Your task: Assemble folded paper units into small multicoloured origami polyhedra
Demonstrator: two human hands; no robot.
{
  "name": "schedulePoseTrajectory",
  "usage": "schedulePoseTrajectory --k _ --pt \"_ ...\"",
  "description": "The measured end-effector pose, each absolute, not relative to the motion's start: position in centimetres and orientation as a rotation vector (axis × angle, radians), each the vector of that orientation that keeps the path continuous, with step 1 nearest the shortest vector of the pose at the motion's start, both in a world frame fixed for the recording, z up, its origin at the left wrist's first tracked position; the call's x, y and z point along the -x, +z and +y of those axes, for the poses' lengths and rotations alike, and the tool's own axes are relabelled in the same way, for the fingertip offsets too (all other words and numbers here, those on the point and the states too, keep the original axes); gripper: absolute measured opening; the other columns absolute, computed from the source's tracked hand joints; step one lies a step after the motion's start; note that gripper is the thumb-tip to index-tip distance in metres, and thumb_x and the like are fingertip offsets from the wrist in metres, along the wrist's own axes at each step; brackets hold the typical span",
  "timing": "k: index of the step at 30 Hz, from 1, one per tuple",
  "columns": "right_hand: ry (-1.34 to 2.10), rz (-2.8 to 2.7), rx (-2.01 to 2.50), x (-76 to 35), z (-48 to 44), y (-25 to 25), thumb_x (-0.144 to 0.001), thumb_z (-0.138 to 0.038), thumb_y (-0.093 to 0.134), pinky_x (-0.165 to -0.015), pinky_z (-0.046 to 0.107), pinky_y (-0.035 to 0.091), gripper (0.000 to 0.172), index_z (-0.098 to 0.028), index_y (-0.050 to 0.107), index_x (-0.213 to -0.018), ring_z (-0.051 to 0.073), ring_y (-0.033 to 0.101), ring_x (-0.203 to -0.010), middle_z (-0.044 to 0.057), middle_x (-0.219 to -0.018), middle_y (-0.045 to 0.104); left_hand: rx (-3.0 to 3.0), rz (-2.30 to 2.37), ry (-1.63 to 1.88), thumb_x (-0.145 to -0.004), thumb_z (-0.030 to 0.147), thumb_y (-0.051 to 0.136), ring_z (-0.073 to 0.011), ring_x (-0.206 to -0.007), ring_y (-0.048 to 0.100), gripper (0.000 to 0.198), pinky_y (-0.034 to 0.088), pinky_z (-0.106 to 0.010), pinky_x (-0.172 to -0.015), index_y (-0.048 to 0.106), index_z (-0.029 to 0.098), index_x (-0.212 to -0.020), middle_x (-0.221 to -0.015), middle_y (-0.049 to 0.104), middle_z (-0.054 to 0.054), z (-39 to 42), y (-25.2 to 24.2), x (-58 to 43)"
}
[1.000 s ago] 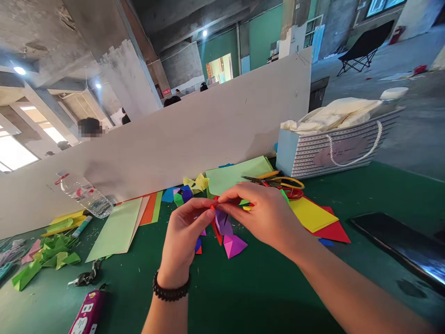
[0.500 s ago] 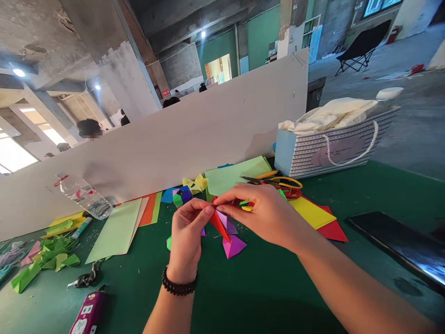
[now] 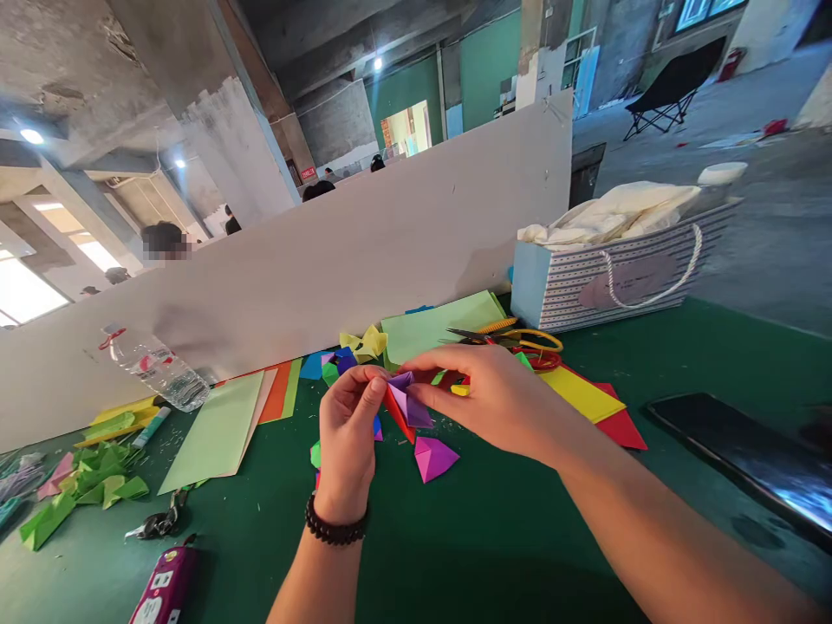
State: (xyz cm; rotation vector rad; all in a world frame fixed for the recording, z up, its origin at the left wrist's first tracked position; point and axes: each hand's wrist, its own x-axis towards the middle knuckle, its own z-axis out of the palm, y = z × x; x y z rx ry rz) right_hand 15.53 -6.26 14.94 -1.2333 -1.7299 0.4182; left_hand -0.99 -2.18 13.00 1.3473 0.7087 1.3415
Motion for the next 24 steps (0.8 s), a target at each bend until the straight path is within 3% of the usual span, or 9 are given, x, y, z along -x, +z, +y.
schedulePoseTrajectory --k 6,10,15,18,21,24 --pt "0.528 -1.704 1.199 -15.4 -5.6 14.6 -0.082 -0.029 0.064 -0.059 0.023 0.052 0.014 -0.023 0.069 -0.094 0.015 0.069 -0.072 0.000 -0.086 0.075 -1.152 0.599 1.388 -0.071 0.033 0.076 -0.0099 -0.075 0.058 0.019 0.049 -0.021 -0.072 0.066 0.017 -0.075 -0.082 0.063 -0.002 -1.4 12.6 0.5" --pt "0.493 -1.678 1.210 -15.8 -5.1 14.2 -0.084 -0.028 0.062 -0.057 0.024 0.049 0.009 -0.022 0.068 -0.085 0.013 0.066 -0.065 -0.001 -0.076 0.073 -1.263 0.553 1.277 -0.069 0.035 0.077 -0.0157 -0.086 0.063 0.019 0.052 -0.027 -0.080 0.068 0.019 -0.075 -0.085 0.066 -0.004 -1.2 12.9 1.0" --pt "0.421 -1.735 1.272 -16.1 -5.4 14.3 -0.084 -0.024 0.062 -0.052 0.023 0.043 0.007 -0.023 0.068 -0.083 0.012 0.064 -0.062 -0.002 -0.072 0.071 -1.570 0.612 1.146 -0.075 0.038 0.073 -0.0221 -0.103 0.063 0.029 0.052 -0.032 -0.088 0.068 0.020 -0.097 -0.103 0.069 -0.008 -2.2 14.5 2.7" --pt "0.291 -1.850 1.300 -15.6 -5.8 14.5 -0.080 -0.013 0.062 -0.055 0.023 0.041 0.011 -0.022 0.067 -0.077 0.012 0.062 -0.064 -0.003 -0.072 0.070 -1.827 0.832 1.030 -0.071 0.030 0.077 -0.0200 -0.097 0.065 0.035 0.054 -0.030 -0.085 0.066 0.022 -0.103 -0.105 0.069 -0.007 -3.0 15.0 3.2" --pt "0.155 -1.949 1.299 -15.0 -5.9 14.4 -0.077 -0.003 0.061 -0.058 0.024 0.040 0.018 -0.021 0.065 -0.073 0.013 0.062 -0.067 -0.002 -0.071 0.069 -2.024 1.030 0.964 -0.080 0.028 0.068 -0.0169 -0.083 0.067 0.014 0.055 -0.028 -0.076 0.068 0.019 -0.090 -0.091 0.070 -0.005 -3.5 14.9 3.0" --pt "0.160 -1.937 1.286 -14.6 -5.9 14.4 -0.079 -0.007 0.061 -0.059 0.024 0.042 0.015 -0.021 0.066 -0.079 0.014 0.064 -0.069 -0.002 -0.074 0.070 -2.132 1.103 1.058 -0.084 0.028 0.062 -0.0145 -0.074 0.065 0.012 0.054 -0.025 -0.068 0.068 0.018 -0.080 -0.081 0.068 -0.004 -3.7 14.8 2.7"
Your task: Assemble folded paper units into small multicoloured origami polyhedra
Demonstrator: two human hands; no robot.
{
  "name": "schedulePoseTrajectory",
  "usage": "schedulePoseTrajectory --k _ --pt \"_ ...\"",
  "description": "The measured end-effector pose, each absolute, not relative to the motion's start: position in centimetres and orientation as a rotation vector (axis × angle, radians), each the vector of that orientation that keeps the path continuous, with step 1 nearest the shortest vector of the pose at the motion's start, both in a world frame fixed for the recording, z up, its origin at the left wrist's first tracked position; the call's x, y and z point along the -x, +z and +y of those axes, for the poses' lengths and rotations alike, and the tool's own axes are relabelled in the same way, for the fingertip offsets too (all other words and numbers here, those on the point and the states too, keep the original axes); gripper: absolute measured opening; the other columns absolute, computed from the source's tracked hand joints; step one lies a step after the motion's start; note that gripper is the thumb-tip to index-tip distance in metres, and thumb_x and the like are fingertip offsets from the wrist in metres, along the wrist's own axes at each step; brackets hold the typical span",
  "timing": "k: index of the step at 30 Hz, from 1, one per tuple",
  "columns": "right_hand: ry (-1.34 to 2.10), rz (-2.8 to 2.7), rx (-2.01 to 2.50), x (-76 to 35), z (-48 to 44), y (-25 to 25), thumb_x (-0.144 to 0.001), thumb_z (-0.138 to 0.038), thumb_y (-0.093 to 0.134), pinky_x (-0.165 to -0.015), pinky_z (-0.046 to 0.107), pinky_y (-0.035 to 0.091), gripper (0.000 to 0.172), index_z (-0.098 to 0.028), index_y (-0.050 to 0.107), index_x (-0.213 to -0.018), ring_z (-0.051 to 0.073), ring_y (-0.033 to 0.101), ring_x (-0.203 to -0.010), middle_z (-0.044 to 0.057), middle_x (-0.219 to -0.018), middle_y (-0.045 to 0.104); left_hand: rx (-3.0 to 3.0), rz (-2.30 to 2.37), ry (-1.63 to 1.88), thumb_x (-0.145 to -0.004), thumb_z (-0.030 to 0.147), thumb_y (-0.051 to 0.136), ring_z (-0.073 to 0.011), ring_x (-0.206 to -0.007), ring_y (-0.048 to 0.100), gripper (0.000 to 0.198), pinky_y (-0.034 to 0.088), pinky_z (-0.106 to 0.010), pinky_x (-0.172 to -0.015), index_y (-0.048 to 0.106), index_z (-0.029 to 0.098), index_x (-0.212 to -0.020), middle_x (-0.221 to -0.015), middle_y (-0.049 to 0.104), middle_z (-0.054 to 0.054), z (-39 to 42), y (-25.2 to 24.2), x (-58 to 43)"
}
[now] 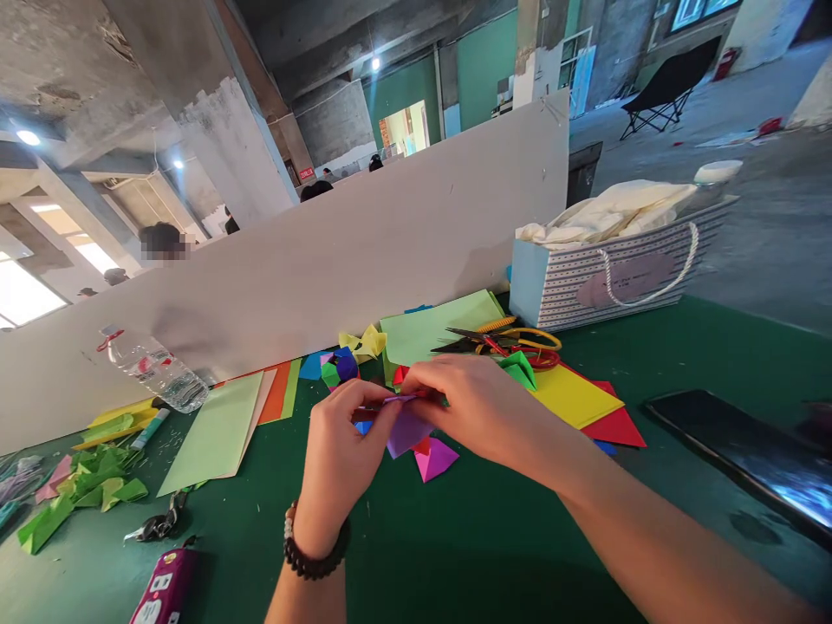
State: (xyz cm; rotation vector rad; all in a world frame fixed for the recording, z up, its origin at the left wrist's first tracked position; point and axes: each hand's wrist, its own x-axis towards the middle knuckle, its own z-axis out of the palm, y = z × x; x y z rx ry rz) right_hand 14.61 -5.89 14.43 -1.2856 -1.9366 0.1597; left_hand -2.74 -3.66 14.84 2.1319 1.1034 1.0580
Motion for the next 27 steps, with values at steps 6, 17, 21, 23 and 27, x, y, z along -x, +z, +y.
schedulePoseTrajectory --k 6,17,21,23,27 --pt "0.328 -1.752 1.227 -14.6 -5.8 14.6 -0.087 -0.023 0.060 -0.055 0.023 0.046 0.007 -0.021 0.066 -0.087 0.013 0.067 -0.064 -0.001 -0.077 0.073 -2.079 1.124 1.371 -0.082 0.026 0.064 -0.0144 -0.074 0.065 0.009 0.056 -0.025 -0.070 0.068 0.018 -0.080 -0.080 0.068 -0.004 -3.7 14.8 2.7" --pt "0.047 -1.853 1.297 -14.6 -5.5 14.2 -0.085 -0.012 0.058 -0.060 0.025 0.042 0.012 -0.020 0.067 -0.082 0.015 0.063 -0.070 0.000 -0.073 0.069 -1.915 1.105 1.032 -0.086 0.029 0.058 -0.0159 -0.085 0.067 0.023 0.056 -0.021 -0.067 0.070 0.020 -0.104 -0.100 0.071 -0.007 -3.6 14.6 2.3" --pt "0.011 -1.861 1.290 -14.4 -5.4 13.9 -0.086 -0.012 0.058 -0.064 0.027 0.043 0.012 -0.021 0.067 -0.087 0.017 0.064 -0.075 0.001 -0.079 0.070 -1.887 1.128 1.044 -0.084 0.025 0.059 -0.0140 -0.078 0.066 0.018 0.054 -0.020 -0.065 0.070 0.019 -0.097 -0.090 0.071 -0.004 -3.1 14.2 2.3" --pt "0.021 -1.854 1.277 -14.4 -5.3 13.8 -0.086 -0.013 0.058 -0.066 0.028 0.044 0.012 -0.021 0.066 -0.088 0.016 0.064 -0.076 0.001 -0.080 0.070 -1.882 1.147 1.067 -0.084 0.026 0.059 -0.0128 -0.072 0.064 0.017 0.052 -0.019 -0.060 0.070 0.018 -0.094 -0.085 0.070 -0.004 -2.8 13.9 2.4" --pt "0.042 -1.849 1.297 -14.3 -5.3 13.9 -0.087 -0.014 0.058 -0.068 0.027 0.043 0.010 -0.020 0.066 -0.087 0.017 0.064 -0.080 0.002 -0.083 0.070 -1.894 1.170 1.128 -0.082 0.028 0.061 -0.0118 -0.064 0.062 0.018 0.049 -0.020 -0.055 0.070 0.017 -0.094 -0.082 0.070 -0.004 -2.5 13.5 2.3"
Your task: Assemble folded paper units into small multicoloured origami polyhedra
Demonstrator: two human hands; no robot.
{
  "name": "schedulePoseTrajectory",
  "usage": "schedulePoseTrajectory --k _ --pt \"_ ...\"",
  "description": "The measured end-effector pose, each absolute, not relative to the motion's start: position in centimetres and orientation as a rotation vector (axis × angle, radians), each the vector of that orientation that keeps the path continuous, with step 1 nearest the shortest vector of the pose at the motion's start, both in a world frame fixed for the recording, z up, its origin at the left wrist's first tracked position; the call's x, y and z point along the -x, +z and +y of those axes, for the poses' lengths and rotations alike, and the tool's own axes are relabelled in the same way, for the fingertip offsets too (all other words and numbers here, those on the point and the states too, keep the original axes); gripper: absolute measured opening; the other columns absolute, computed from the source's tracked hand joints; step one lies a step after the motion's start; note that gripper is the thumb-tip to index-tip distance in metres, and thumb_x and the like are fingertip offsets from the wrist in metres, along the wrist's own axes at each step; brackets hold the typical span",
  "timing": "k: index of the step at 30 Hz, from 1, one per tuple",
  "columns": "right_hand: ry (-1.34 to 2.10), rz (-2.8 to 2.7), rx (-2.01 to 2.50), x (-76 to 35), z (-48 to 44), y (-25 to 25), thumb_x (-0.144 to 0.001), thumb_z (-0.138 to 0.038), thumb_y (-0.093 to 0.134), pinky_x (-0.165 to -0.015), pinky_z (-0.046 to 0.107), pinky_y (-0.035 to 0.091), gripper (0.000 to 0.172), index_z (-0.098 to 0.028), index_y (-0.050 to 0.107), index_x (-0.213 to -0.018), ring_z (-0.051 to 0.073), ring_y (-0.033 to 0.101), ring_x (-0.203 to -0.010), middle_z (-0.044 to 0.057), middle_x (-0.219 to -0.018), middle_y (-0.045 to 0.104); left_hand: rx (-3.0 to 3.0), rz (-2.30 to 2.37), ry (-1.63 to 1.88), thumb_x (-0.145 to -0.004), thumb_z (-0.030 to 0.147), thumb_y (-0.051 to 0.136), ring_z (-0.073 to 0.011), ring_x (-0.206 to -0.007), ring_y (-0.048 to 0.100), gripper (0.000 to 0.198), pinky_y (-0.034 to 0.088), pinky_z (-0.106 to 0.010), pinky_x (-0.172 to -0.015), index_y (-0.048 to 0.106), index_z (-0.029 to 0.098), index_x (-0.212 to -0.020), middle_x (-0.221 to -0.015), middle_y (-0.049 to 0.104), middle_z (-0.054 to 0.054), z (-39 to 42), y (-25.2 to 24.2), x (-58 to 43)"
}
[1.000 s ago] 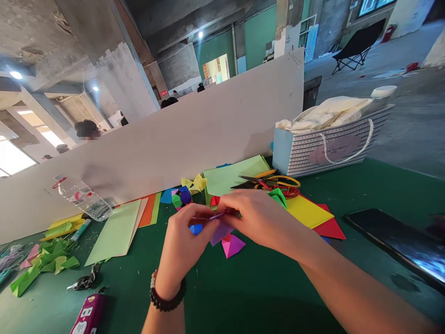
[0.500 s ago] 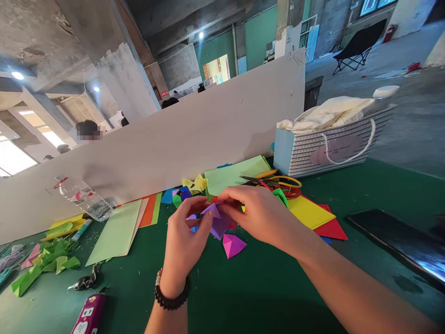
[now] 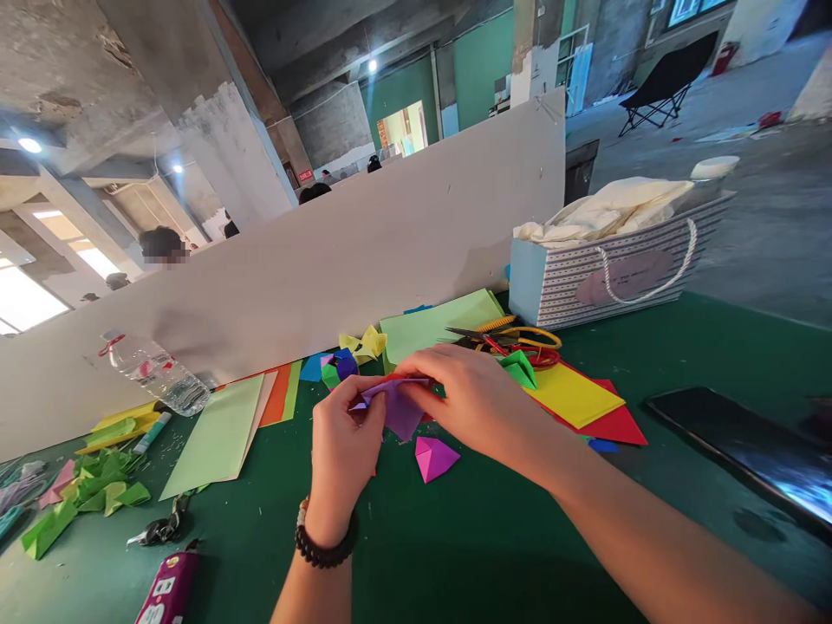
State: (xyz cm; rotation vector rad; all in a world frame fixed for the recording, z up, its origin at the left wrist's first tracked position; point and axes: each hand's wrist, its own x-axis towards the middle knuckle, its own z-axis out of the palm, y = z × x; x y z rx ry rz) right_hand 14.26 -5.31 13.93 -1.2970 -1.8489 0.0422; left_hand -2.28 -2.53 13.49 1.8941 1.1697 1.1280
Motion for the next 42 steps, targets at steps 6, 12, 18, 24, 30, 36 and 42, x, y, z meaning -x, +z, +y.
schedulePoseTrajectory --k 6,12,18,24,30,36,42 --pt "0.078 -1.893 1.468 -14.3 -5.3 14.2 -0.090 -0.019 0.054 -0.057 0.026 0.033 0.015 -0.018 0.066 -0.081 0.016 0.062 -0.067 0.003 -0.071 0.068 -1.916 1.169 1.145 -0.083 0.029 0.061 -0.0131 -0.072 0.064 0.021 0.052 -0.020 -0.061 0.070 0.017 -0.097 -0.086 0.070 -0.005 -2.5 13.7 2.0" --pt "-0.031 -1.873 1.510 -14.5 -4.9 13.8 -0.090 -0.019 0.053 -0.057 0.027 0.030 0.015 -0.017 0.066 -0.082 0.017 0.059 -0.066 0.004 -0.070 0.066 -1.780 1.035 0.825 -0.087 0.050 0.052 -0.0168 -0.085 0.063 0.041 0.055 -0.025 -0.062 0.061 0.017 -0.110 -0.097 0.065 -0.007 -2.2 15.4 3.5" --pt "-0.133 -1.822 1.450 -14.6 -4.9 13.7 -0.088 -0.017 0.054 -0.057 0.026 0.029 0.016 -0.017 0.063 -0.075 0.014 0.056 -0.061 0.002 -0.065 0.063 -1.924 1.094 0.593 -0.087 0.037 0.048 -0.0057 -0.049 0.037 0.026 0.030 -0.018 -0.046 0.054 0.016 -0.072 -0.059 0.043 0.005 -2.0 14.8 3.5" --pt "-0.226 -1.809 1.355 -14.6 -5.4 13.9 -0.088 -0.016 0.052 -0.058 0.026 0.030 0.016 -0.017 0.060 -0.074 0.013 0.053 -0.061 0.001 -0.064 0.060 -1.767 1.051 0.826 -0.078 0.027 0.050 -0.0059 -0.051 0.027 0.025 0.021 -0.022 -0.048 0.040 0.017 -0.057 -0.055 0.033 0.006 -1.7 13.9 2.0" --pt "-0.232 -1.796 1.348 -14.9 -5.4 13.9 -0.087 -0.014 0.053 -0.058 0.026 0.031 0.015 -0.017 0.061 -0.075 0.014 0.054 -0.061 0.001 -0.065 0.060 -1.814 1.080 0.880 -0.080 0.027 0.050 -0.0058 -0.052 0.028 0.027 0.023 -0.021 -0.049 0.041 0.016 -0.056 -0.054 0.034 0.005 -2.0 13.6 1.7" --pt "-0.202 -1.899 1.394 -15.1 -5.8 14.2 -0.088 -0.013 0.054 -0.060 0.028 0.034 0.014 -0.017 0.063 -0.078 0.017 0.059 -0.069 0.003 -0.070 0.065 -1.858 0.944 0.698 -0.077 0.039 0.068 -0.0141 -0.078 0.057 0.043 0.047 -0.021 -0.059 0.059 0.018 -0.113 -0.096 0.063 -0.006 -2.3 14.9 3.3" --pt "-0.142 -1.992 1.359 -14.3 -6.0 14.0 -0.091 -0.013 0.051 -0.061 0.027 0.037 0.016 -0.017 0.063 -0.080 0.016 0.059 -0.070 0.003 -0.071 0.065 -1.901 1.019 0.781 -0.089 0.034 0.052 -0.0150 -0.084 0.059 0.034 0.049 -0.021 -0.065 0.063 0.019 -0.117 -0.098 0.066 -0.006 -2.7 14.7 2.7"
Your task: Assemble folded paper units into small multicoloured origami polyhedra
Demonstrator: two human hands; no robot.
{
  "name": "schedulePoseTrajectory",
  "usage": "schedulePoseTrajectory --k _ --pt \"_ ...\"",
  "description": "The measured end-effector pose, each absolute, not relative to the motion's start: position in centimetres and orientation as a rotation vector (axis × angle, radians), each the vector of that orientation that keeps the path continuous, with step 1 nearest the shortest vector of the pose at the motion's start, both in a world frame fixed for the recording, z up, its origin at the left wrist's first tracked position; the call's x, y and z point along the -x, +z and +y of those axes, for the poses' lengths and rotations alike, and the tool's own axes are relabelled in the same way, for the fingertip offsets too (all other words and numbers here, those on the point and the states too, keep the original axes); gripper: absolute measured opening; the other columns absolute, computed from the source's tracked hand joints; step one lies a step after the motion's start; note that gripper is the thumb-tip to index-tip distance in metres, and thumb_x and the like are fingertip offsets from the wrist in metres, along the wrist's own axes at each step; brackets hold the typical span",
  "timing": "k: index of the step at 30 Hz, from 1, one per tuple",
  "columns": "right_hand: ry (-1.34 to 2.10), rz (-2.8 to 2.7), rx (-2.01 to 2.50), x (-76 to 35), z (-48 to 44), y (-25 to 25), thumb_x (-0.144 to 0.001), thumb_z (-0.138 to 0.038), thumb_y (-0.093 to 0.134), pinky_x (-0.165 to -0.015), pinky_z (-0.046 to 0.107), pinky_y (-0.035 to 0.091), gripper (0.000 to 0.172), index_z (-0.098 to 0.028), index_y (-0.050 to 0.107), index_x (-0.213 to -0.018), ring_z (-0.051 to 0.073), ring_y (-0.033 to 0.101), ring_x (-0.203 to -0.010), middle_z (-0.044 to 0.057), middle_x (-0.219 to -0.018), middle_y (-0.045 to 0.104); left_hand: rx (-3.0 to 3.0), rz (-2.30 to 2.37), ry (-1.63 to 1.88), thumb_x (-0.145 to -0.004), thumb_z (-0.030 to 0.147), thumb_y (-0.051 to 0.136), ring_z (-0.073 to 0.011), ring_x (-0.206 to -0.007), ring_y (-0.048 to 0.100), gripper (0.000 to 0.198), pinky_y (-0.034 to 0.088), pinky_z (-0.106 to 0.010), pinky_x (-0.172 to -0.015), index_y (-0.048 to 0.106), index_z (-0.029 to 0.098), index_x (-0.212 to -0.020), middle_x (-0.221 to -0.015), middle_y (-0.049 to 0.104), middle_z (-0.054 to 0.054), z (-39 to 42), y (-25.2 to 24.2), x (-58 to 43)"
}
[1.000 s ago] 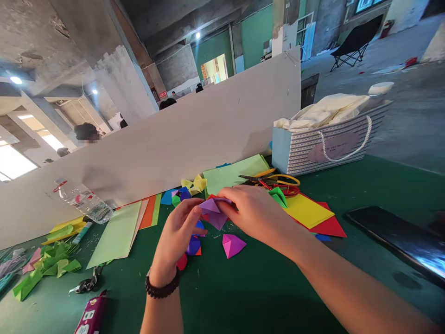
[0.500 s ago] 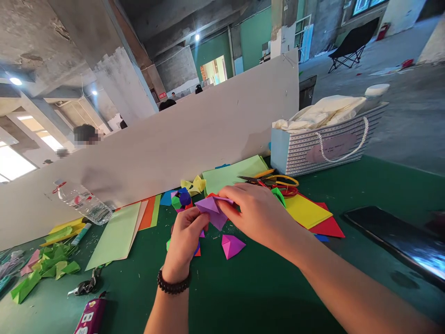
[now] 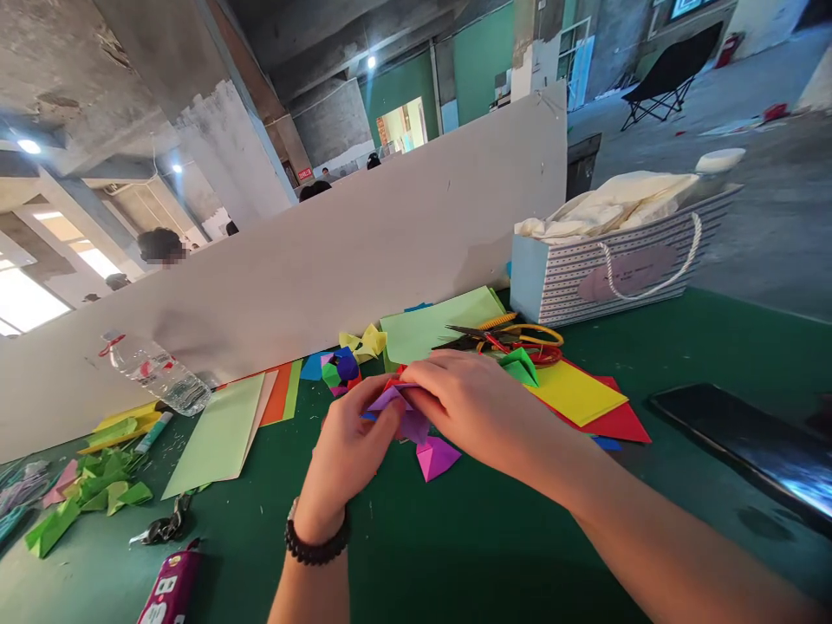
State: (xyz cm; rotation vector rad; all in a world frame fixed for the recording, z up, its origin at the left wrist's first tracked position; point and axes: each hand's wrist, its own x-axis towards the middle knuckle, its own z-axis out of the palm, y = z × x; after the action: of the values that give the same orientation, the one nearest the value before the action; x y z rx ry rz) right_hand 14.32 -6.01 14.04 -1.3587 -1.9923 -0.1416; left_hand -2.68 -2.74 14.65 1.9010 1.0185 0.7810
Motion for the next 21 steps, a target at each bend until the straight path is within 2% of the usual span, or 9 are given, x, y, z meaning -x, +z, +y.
schedulePoseTrajectory --k 3,6,8,13,21 --pt "-0.121 -2.006 1.378 -14.01 -5.91 14.04 -0.091 -0.014 0.051 -0.060 0.027 0.036 0.016 -0.016 0.062 -0.079 0.016 0.058 -0.069 0.003 -0.070 0.063 -2.002 1.179 0.808 -0.086 0.024 0.049 -0.0091 -0.061 0.048 0.025 0.037 -0.018 -0.053 0.070 0.017 -0.098 -0.071 0.060 0.000 -2.51 13.92 2.19" --pt "-0.106 -2.002 1.376 -13.81 -5.83 14.07 -0.091 -0.014 0.052 -0.061 0.027 0.038 0.015 -0.016 0.062 -0.081 0.016 0.059 -0.071 0.003 -0.072 0.064 -2.048 1.268 0.852 -0.082 0.019 0.047 -0.0072 -0.053 0.036 0.021 0.027 -0.018 -0.046 0.068 0.015 -0.081 -0.062 0.054 0.003 -2.47 13.75 2.12" --pt "-0.106 -1.991 1.367 -13.71 -5.82 14.04 -0.091 -0.014 0.053 -0.062 0.028 0.040 0.013 -0.016 0.063 -0.084 0.017 0.060 -0.073 0.004 -0.073 0.065 -2.068 1.280 0.874 -0.081 0.019 0.046 -0.0070 -0.051 0.033 0.021 0.025 -0.018 -0.046 0.065 0.015 -0.075 -0.059 0.052 0.003 -2.62 13.89 2.16" --pt "-0.181 -1.920 1.241 -13.73 -5.76 13.93 -0.091 -0.021 0.056 -0.066 0.030 0.043 0.008 -0.017 0.063 -0.089 0.019 0.061 -0.080 0.005 -0.078 0.068 -2.091 1.307 0.863 -0.082 0.023 0.047 -0.0080 -0.054 0.032 0.020 0.026 -0.019 -0.048 0.066 0.016 -0.079 -0.059 0.047 0.004 -2.84 13.95 2.09" --pt "-0.195 -1.902 1.124 -14.09 -5.57 14.02 -0.092 -0.015 0.053 -0.068 0.028 0.043 0.014 -0.017 0.062 -0.081 0.016 0.059 -0.074 0.003 -0.074 0.066 -2.016 1.235 0.766 -0.085 0.031 0.050 -0.0084 -0.058 0.032 0.019 0.026 -0.019 -0.050 0.060 0.016 -0.077 -0.063 0.043 0.004 -3.16 14.29 2.11"
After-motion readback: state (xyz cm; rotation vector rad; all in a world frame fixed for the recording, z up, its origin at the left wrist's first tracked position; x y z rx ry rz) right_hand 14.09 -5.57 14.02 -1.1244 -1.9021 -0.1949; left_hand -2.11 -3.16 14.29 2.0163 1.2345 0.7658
